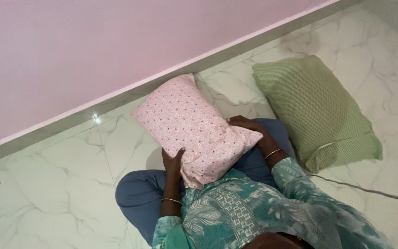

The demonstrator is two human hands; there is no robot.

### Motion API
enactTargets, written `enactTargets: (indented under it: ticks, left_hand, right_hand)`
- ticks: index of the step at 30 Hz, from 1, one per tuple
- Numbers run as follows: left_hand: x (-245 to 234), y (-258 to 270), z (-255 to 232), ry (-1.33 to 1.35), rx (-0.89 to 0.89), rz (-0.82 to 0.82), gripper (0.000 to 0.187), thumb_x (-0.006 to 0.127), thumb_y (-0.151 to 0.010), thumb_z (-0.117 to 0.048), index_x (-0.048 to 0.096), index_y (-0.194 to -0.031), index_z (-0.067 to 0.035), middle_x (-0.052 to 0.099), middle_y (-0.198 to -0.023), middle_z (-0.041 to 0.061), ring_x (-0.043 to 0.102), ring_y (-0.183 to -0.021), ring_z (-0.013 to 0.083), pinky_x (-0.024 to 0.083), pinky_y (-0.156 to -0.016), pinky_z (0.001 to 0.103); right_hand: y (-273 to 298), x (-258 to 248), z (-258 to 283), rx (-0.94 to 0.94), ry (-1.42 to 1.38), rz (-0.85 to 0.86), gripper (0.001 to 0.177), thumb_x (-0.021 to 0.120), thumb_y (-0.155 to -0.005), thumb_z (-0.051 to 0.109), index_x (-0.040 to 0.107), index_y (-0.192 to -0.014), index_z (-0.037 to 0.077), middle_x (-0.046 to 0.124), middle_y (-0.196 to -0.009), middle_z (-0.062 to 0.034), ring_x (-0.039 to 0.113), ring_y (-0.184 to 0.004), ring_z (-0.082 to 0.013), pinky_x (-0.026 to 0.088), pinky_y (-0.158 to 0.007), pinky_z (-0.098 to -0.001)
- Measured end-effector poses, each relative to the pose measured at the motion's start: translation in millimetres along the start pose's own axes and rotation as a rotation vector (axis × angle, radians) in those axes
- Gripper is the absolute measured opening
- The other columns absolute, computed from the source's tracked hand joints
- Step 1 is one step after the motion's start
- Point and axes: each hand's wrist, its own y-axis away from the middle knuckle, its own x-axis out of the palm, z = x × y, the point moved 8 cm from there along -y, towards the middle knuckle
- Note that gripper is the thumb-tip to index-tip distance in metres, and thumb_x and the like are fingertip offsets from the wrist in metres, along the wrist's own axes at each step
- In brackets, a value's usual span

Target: The person inserts a white pillow into a green patterned pillowcase, then repeats the process with a pink patterned pillowcase. They sit on the floor, align the pillow with the case, pull the case over the pillow, and smooth the fabric to complete the task.

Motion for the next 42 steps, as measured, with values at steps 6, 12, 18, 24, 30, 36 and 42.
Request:
enactTargets:
  ticks: [6,12,18,24,30,36,42]
  left_hand:
    - [0,13,-26,-0.492,0.013,-0.130,0.128,0.094,-0.069,-0.042,0.016,-0.162,0.001,0.017,-0.165,0.028,0.021,-0.154,0.0421,0.024,-0.123,0.054]
    - [11,45,-97,-1.014,0.528,-0.382,0.133,0.087,-0.079,-0.053,-0.004,-0.161,0.001,-0.010,-0.166,0.032,0.002,-0.153,0.0567,0.006,-0.119,0.071]
    - [-23,11,-50,-0.513,0.138,-0.475,0.129,0.082,-0.079,-0.050,-0.004,-0.165,-0.007,-0.006,-0.169,0.031,0.006,-0.156,0.0484,0.014,-0.124,0.058]
    - [-24,-12,-1,-0.485,0.100,-0.380,0.124,0.083,-0.081,-0.046,0.001,-0.165,-0.008,0.002,-0.170,0.028,0.011,-0.157,0.0437,0.017,-0.125,0.054]
    - [-5,-34,31,-0.205,0.059,-0.099,0.108,0.076,-0.090,-0.045,0.008,-0.163,-0.004,0.013,-0.171,0.026,0.019,-0.158,0.0371,0.019,-0.127,0.046]
    - [-9,-24,15,-0.352,-0.192,-0.130,0.099,0.072,-0.087,-0.050,0.022,-0.165,-0.015,0.036,-0.163,0.019,0.039,-0.149,0.0348,0.023,-0.122,0.046]
    - [-4,-9,-26,-0.429,-0.180,-0.179,0.091,0.077,-0.085,-0.038,0.034,-0.161,-0.017,0.052,-0.155,0.012,0.049,-0.142,0.0320,0.022,-0.119,0.047]
  right_hand:
    - [-24,-7,-1,0.055,0.103,-0.058,0.102,0.067,-0.089,0.061,0.017,-0.162,0.010,0.037,-0.158,-0.0285,0.045,-0.143,-0.0361,0.041,-0.113,-0.0453]
    - [-60,-3,7,0.127,0.215,-0.151,0.110,0.067,-0.089,0.065,0.010,-0.165,0.009,0.035,-0.159,-0.0304,0.044,-0.144,-0.0370,0.041,-0.114,-0.0447]
    - [-31,-63,1,0.121,-0.095,-0.765,0.111,0.067,-0.086,0.061,0.007,-0.165,0.012,0.033,-0.156,-0.0274,0.045,-0.135,-0.0354,0.046,-0.100,-0.0483]
    - [-34,-62,11,0.096,0.138,-0.758,0.102,0.069,-0.093,0.057,0.019,-0.168,0.009,0.043,-0.143,-0.0289,0.050,-0.109,-0.0337,0.048,-0.094,-0.0451]
    - [-47,-8,1,0.112,0.189,-0.206,0.099,0.069,-0.095,0.052,0.019,-0.168,0.010,0.038,-0.146,-0.0315,0.044,-0.122,-0.0379,0.044,-0.103,-0.0477]
    - [-30,12,13,0.000,0.247,0.034,0.092,0.069,-0.093,0.048,0.025,-0.165,0.010,0.038,-0.152,-0.0239,0.041,-0.133,-0.0348,0.041,-0.109,-0.0462]
    - [-16,21,33,-0.032,0.258,0.072,0.087,0.069,-0.090,0.043,0.031,-0.161,0.011,0.038,-0.159,-0.0162,0.037,-0.145,-0.0317,0.038,-0.116,-0.0448]
